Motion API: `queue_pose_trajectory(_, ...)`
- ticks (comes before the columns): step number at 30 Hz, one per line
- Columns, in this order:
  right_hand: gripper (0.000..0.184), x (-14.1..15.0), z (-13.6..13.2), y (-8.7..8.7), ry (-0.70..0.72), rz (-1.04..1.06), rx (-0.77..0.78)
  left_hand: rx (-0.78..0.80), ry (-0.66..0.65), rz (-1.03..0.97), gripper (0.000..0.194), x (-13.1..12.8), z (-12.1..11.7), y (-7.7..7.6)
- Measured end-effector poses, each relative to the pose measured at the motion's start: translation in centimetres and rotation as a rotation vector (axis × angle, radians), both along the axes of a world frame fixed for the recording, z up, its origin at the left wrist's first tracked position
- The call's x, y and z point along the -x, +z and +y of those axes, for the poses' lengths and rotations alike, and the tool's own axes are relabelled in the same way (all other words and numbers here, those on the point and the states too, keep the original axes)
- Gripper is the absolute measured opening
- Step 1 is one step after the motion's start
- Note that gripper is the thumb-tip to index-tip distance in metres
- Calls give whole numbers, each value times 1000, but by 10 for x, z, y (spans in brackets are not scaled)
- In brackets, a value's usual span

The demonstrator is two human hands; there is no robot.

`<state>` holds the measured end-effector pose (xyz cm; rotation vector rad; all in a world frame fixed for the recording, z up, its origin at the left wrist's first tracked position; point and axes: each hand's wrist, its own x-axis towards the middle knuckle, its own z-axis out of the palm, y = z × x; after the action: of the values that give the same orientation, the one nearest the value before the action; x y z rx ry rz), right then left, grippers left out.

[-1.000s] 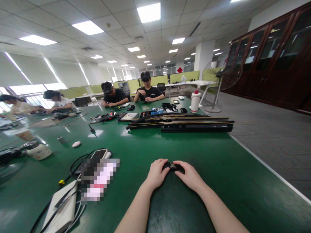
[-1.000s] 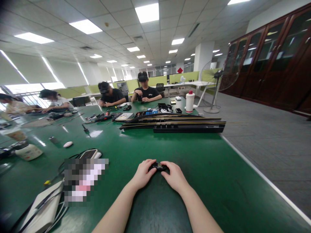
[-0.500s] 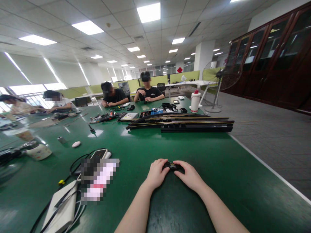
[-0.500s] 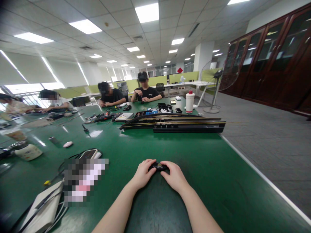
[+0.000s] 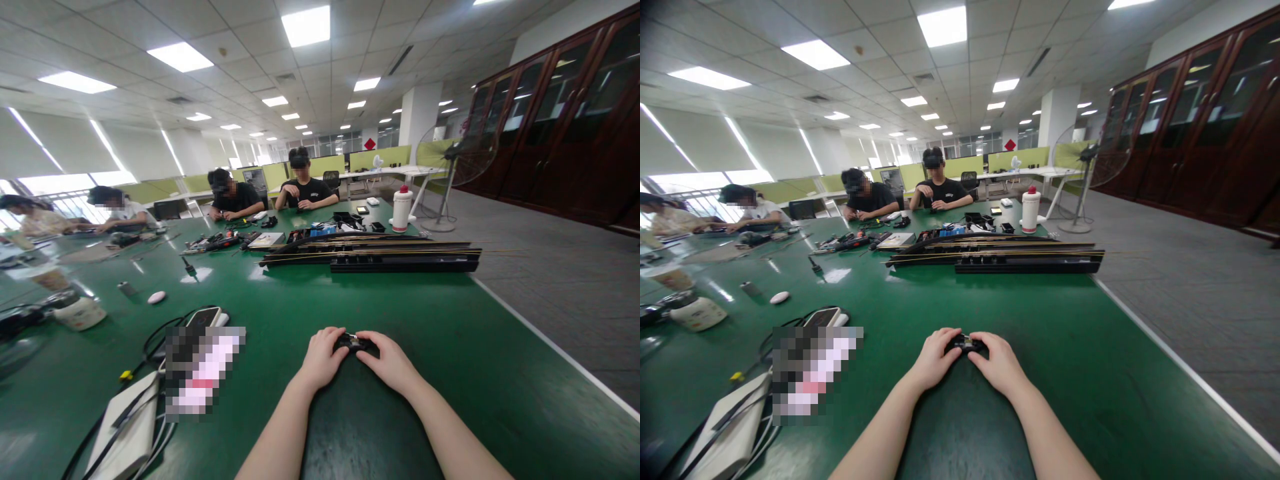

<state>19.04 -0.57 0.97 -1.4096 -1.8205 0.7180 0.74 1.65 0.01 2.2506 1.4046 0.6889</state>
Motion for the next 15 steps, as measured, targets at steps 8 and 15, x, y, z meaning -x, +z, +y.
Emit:
queue_pose_trajectory(8, 29, 1, -1, 3, 31, 2, -27, 2, -9, -31, 43, 1, -1, 3)
queue_pose_trajectory(15, 22, 2, -1, 2, 24, -8, -42, 0, -10, -28, 46, 1, -1, 0)
